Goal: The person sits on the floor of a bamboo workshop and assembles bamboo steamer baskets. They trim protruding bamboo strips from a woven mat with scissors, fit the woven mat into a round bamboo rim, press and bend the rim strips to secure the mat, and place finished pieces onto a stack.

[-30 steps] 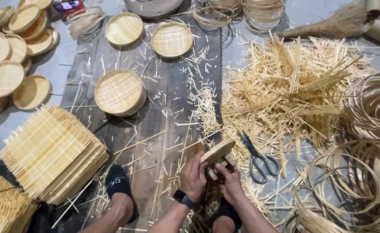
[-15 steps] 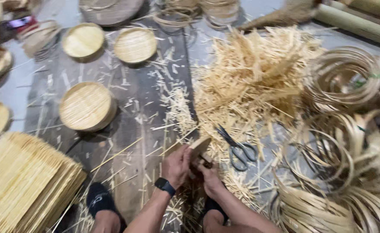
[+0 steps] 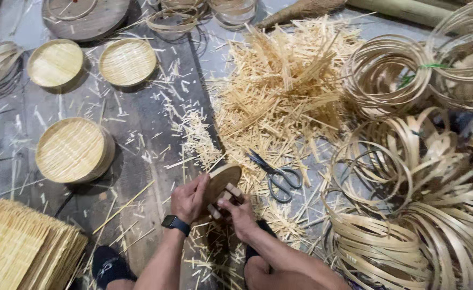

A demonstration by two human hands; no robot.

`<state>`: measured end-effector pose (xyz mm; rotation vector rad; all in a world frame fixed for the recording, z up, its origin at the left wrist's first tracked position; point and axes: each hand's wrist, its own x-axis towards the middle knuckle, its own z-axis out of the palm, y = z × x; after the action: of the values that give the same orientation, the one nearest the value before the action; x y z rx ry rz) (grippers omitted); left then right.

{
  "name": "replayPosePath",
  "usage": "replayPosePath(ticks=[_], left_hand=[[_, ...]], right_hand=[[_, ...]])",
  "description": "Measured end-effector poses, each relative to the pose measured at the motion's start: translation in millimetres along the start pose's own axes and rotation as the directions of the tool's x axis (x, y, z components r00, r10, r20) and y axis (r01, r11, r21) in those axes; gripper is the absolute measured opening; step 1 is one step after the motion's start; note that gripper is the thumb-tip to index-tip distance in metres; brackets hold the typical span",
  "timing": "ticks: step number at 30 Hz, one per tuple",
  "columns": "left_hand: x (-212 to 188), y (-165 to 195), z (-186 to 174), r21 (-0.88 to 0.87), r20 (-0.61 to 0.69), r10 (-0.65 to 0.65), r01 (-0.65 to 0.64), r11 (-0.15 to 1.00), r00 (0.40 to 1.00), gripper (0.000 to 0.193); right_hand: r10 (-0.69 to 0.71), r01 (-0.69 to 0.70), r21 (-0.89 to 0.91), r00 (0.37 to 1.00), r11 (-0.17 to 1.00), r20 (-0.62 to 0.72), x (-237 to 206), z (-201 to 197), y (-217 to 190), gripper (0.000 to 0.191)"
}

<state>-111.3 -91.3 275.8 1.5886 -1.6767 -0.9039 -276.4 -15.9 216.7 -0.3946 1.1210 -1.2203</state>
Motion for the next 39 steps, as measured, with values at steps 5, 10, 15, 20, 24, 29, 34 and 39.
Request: replayPosePath(ticks=[5, 10, 15, 20, 24, 29, 34, 39], left_hand=[[16, -89, -15, 0.662, -0.039, 0.131, -0.072, 0.746, 0.991, 0.044], [32, -189, -117, 0.483, -0.411, -0.146, 0.351, 0.803, 0.9, 0.049], [32, -202, -175, -0.239, -0.35, -0.557, 0.503, 0.83, 0.753, 0.068], [38, -177, -173, -0.483, -0.173, -0.657, 0.518, 0.706, 0.734, 0.059], [45, -172, -157, -0.249, -0.151, -0.608, 0.566, 0.786, 0.779, 0.064], [45, -188, -107, -0.667, -0.022, -0.644, 0.469, 0.579, 0.764, 0.038], [51, -194, -60, -0.434, 0.043, -0.495, 0.462, 0.773, 0.868, 0.038], [41, -129, -41, 0.163, -0.291, -0.055, 0.106, 0.981, 0.955, 0.03]], right_hand=[[-0.141, -0.531, 0.512, 0.589, 0.675, 0.796, -6, -74, 6, 0.032], [0.437, -0.506, 0.27, 0.856, 0.819, 0.277, 17, -94, 14, 0.052], [0.321, -0.36, 0.082, 0.897, 0.929, 0.304, 58, -49, 53, 0.054], [0.322, -0.351, 0.172, 0.93, 0.92, 0.177, 29, -74, 27, 0.049], [0.342, -0.343, 0.051, 0.939, 0.938, 0.037, -3, -101, -15, 0.058], [0.087, -0.082, -0.507, 0.996, 0.858, -0.013, 5, -76, 15, 0.068], [0.318, -0.281, -0.564, 0.947, 0.777, -0.034, 13, -57, 56, 0.053], [0.045, 0.071, -0.895, 0.994, 0.44, 0.101, -25, -73, 34, 0.039]])
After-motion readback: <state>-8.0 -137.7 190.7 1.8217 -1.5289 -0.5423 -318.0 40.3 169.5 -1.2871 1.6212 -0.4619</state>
